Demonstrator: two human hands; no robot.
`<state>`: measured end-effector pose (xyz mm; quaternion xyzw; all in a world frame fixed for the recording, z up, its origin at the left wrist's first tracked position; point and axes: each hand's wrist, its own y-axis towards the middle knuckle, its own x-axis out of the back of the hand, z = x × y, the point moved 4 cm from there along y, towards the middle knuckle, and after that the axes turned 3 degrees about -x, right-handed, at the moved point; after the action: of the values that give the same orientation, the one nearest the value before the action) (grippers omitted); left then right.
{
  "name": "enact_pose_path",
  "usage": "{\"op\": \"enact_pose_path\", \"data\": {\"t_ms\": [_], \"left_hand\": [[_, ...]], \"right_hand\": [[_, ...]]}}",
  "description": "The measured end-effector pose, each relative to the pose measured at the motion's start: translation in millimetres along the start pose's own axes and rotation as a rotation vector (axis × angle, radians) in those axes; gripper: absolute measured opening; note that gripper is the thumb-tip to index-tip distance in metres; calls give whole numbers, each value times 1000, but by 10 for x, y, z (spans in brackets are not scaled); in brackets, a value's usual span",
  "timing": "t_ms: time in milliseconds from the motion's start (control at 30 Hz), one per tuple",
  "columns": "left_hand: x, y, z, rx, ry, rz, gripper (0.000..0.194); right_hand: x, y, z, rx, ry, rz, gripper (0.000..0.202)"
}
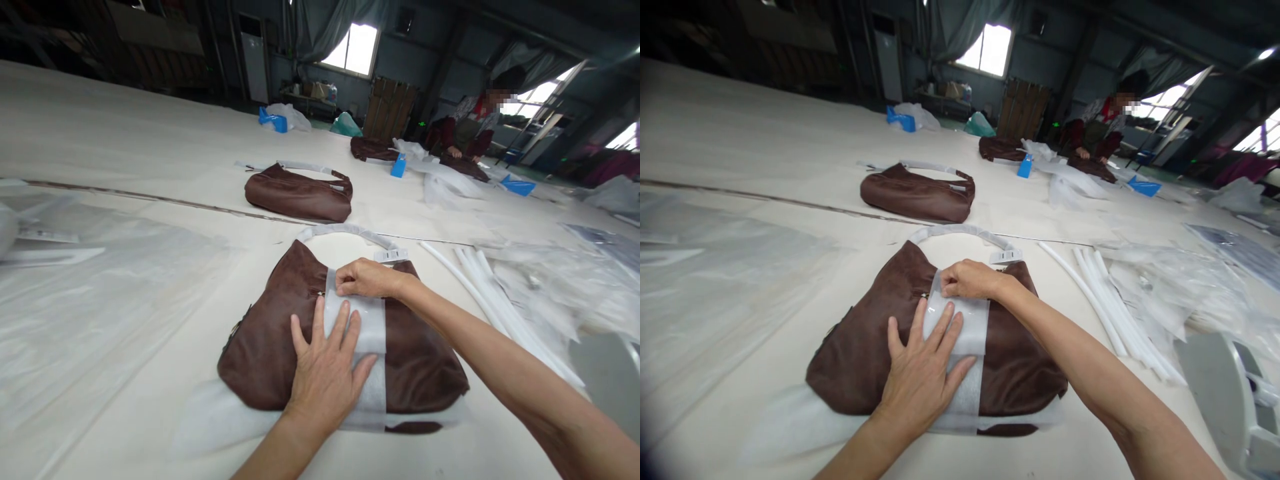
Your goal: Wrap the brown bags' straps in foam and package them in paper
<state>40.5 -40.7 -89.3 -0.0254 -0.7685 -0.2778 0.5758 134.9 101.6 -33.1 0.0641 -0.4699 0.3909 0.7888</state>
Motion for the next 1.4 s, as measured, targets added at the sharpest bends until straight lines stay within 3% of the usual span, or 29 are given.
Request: {"op": "enact_pose_path", "data": {"t_ms": [100,233,333,433,533,633,700,767,867,933,1000,1067,1167,1233,1333,1400], "left_hand": [[-20,-4,3,8,1,-4,61],[-42,-13,11,41,-13,-17,63],[-39,-14,14,44,-24,-7,63],[-34,-14,14,34,-42,19,61],[-57,-12,19,31,-76,60,58],[-79,17,50,28,-123,118,56],[-46,57,92,25,-160,184,57],[53,95,147,19,-202,295,59],[332,136,245,12,-227,408,50],[543,192,317,3,-153,324,48],[656,258,375,-16,-44,189,51],[584,297,406,-64,36,173,55],[277,288,444,-103,70,349,59],[145,275,482,-84,63,427,58],[157,293,558,-61,-23,489,58],[269,338,669,-8,-160,477,59]], "right_hand": [[-19,57,3,-52,-101,-5,3],[23,108,-63,-119,-160,-54,33],[80,-26,-109,-213,-225,-261,20],[-69,-311,-23,-158,-225,-461,40],[-479,-499,108,2,-175,-347,55],[-731,-514,107,-36,-102,-213,69],[-696,-508,93,-70,30,-139,70],[-534,-570,119,-82,206,-104,71],[-236,-797,211,-83,296,-191,75],[-141,-961,254,-91,159,-289,76],[-195,-1071,247,-117,-48,-373,72],[-380,-1113,186,-163,-230,-428,67],[-703,-1075,42,-232,-344,-387,66],[-783,-1039,-37,-240,-286,-317,68],[-610,-1088,-110,-191,-36,-335,65],[-376,-1229,-207,-194,143,-550,61]]}}
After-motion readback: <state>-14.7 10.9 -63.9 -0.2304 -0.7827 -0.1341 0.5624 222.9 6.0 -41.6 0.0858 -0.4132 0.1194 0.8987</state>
